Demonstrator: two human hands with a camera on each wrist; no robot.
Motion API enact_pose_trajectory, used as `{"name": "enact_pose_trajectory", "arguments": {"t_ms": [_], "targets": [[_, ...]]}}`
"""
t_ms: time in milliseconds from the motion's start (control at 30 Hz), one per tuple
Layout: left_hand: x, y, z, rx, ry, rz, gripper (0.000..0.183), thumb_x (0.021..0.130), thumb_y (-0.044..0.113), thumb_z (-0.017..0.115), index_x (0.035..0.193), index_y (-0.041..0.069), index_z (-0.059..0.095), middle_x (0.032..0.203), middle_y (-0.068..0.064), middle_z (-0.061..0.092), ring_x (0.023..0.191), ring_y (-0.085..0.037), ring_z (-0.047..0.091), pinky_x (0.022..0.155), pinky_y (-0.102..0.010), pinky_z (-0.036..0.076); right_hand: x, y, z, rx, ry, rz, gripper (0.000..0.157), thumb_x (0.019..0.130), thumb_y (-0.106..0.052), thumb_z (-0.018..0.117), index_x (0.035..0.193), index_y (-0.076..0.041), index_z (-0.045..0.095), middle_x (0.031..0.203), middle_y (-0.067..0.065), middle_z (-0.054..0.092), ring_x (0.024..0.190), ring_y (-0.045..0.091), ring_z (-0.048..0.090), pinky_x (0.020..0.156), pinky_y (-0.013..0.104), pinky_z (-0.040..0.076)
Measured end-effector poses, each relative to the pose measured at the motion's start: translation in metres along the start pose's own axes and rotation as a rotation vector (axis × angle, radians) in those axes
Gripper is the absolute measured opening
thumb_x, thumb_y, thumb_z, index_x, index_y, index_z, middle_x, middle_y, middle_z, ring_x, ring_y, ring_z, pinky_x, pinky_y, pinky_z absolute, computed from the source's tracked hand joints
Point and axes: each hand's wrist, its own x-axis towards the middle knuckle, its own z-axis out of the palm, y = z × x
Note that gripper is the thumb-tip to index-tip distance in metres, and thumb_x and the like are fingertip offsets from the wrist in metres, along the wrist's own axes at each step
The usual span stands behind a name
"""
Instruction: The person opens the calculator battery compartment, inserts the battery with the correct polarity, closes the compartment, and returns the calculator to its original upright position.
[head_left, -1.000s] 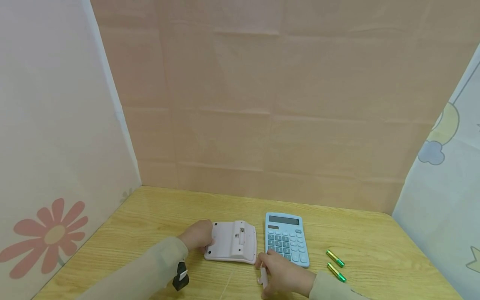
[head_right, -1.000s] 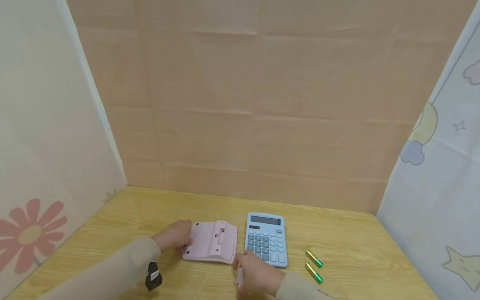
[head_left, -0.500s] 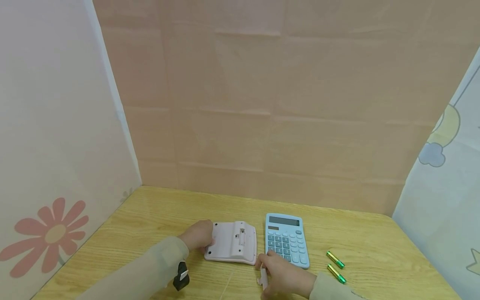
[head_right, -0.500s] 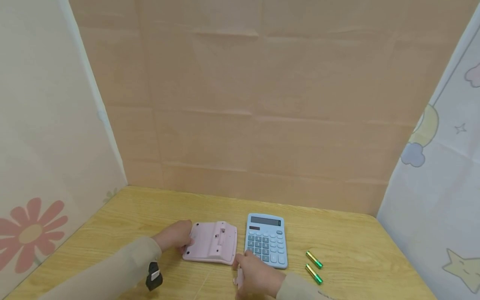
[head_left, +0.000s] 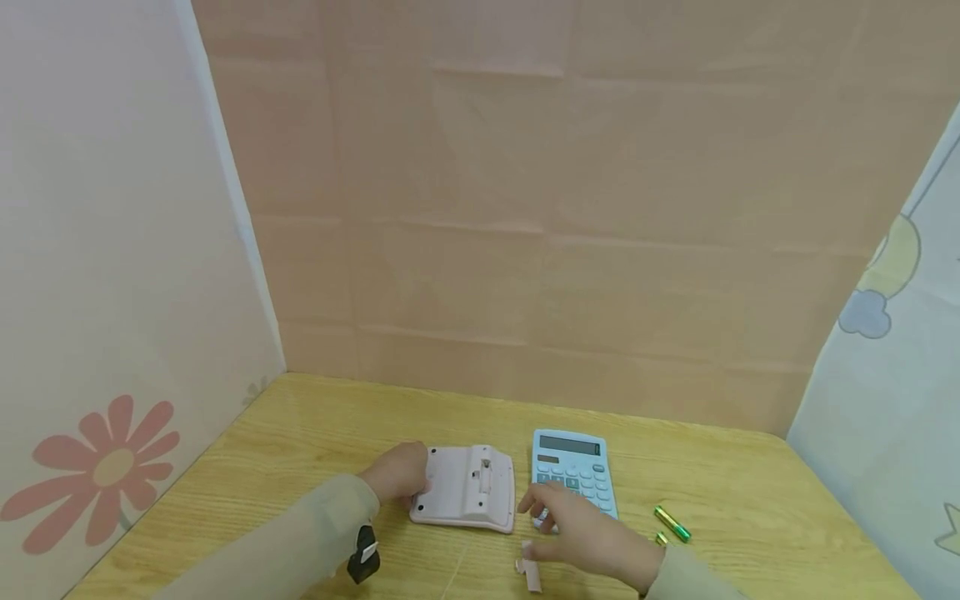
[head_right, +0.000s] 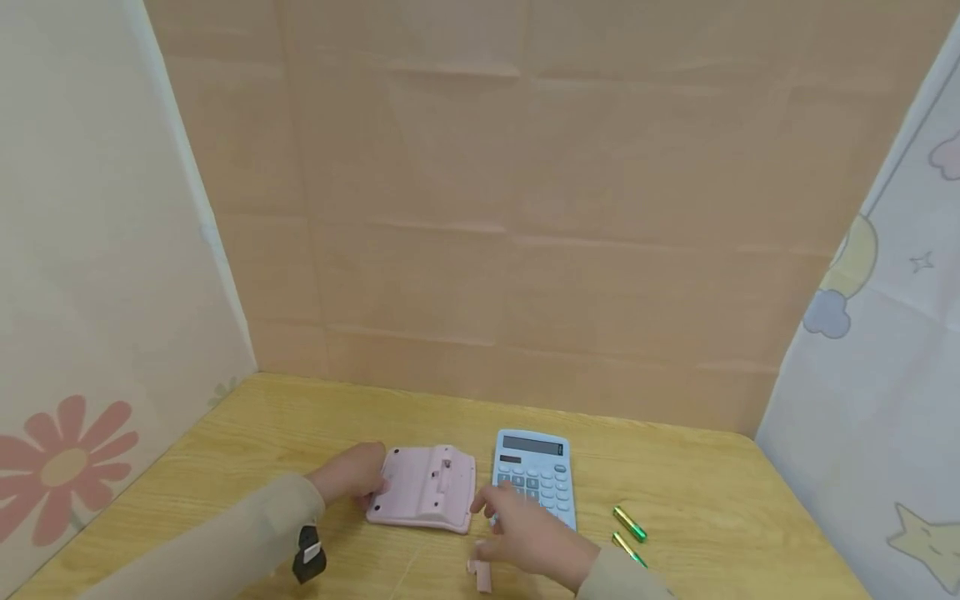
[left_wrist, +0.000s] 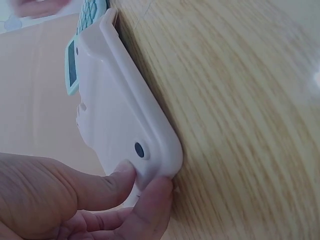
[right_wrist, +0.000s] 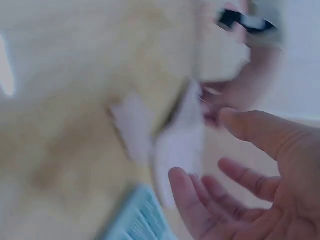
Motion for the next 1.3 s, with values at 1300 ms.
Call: {"name": "enact_pose_trajectory", "arguments": {"t_ms": [1300], "targets": [[0.001, -0.002, 0.003, 0.002, 0.021, 0.011, 0.012, 0.086, 0.003, 0.068, 0.091, -0.005, 0.060, 0.056, -0.006, 0.057, 0.045, -0.012, 0.056, 0.043, -0.018, 0.039, -0.040, 0.142, -0.066, -0.154, 0.142, 0.487, 0.021, 0.084, -0.016, 0.071, 0.086, -0.006, 0.054, 0.078, 0.002, 0.055, 0.070, 0.017, 0.049, 0.061, 0.031, 0.040]]}}
